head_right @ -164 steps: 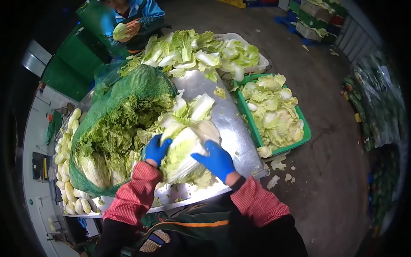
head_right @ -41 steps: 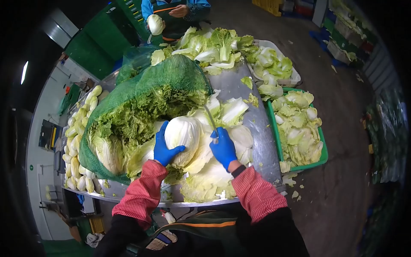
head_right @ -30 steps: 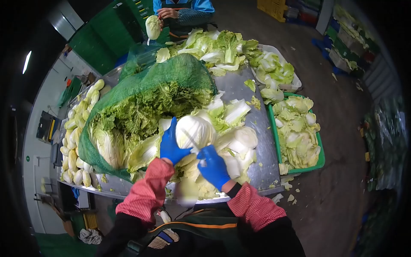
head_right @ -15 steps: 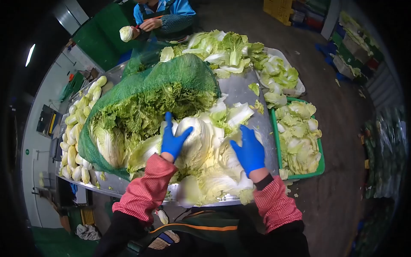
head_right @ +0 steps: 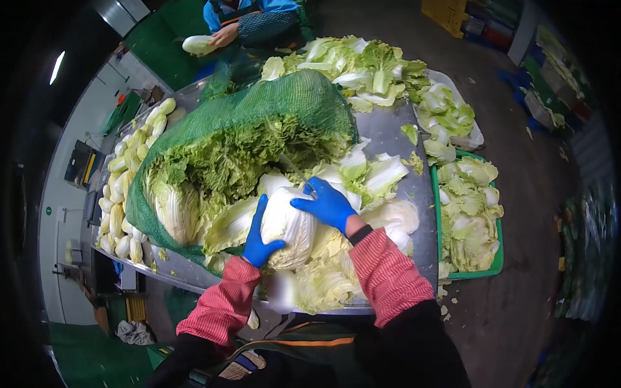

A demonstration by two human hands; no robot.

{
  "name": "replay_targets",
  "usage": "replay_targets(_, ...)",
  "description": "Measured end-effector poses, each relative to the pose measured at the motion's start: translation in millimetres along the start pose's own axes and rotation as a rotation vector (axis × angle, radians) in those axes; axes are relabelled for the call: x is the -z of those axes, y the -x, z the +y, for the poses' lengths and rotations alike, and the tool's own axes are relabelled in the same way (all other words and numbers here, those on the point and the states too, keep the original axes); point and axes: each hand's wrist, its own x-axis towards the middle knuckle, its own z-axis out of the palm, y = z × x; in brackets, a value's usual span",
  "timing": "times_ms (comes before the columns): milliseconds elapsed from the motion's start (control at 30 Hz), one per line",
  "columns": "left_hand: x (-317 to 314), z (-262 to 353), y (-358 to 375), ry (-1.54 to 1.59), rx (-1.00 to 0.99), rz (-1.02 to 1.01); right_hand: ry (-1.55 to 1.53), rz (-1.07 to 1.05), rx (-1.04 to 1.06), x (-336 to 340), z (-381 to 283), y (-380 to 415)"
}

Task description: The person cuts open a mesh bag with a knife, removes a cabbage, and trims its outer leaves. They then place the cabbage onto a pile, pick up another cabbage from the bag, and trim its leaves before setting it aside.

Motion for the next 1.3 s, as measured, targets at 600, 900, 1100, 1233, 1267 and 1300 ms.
replay_targets(600,12,-31,-3,0.238,0.017,0.064,0.032,-0.024,-0.187,-30,-15,18)
replay_targets(900,4,-4,-13,0.059,0.076,-0.045,-0.324,0.159,-0.343,-30,10,49)
replay_targets(1100,-9,22,-13,-0.199,-0.017,0.101,0.069,0.226,-0.194,-51,-13,80)
replay_targets(1233,11,-3,-25,-0.044,0.021,0.068,-0.291,0.078,-0.372,-39,1,78)
replay_targets(1267,17,-3,-27,0.052,0.126,0.027,-0.331,0.049,-0.42,-46,22,76)
replay_targets(1300,22,-19,-30,0.106,0.103,0.02,-0.369,0.018,-0.465,-51,34,77)
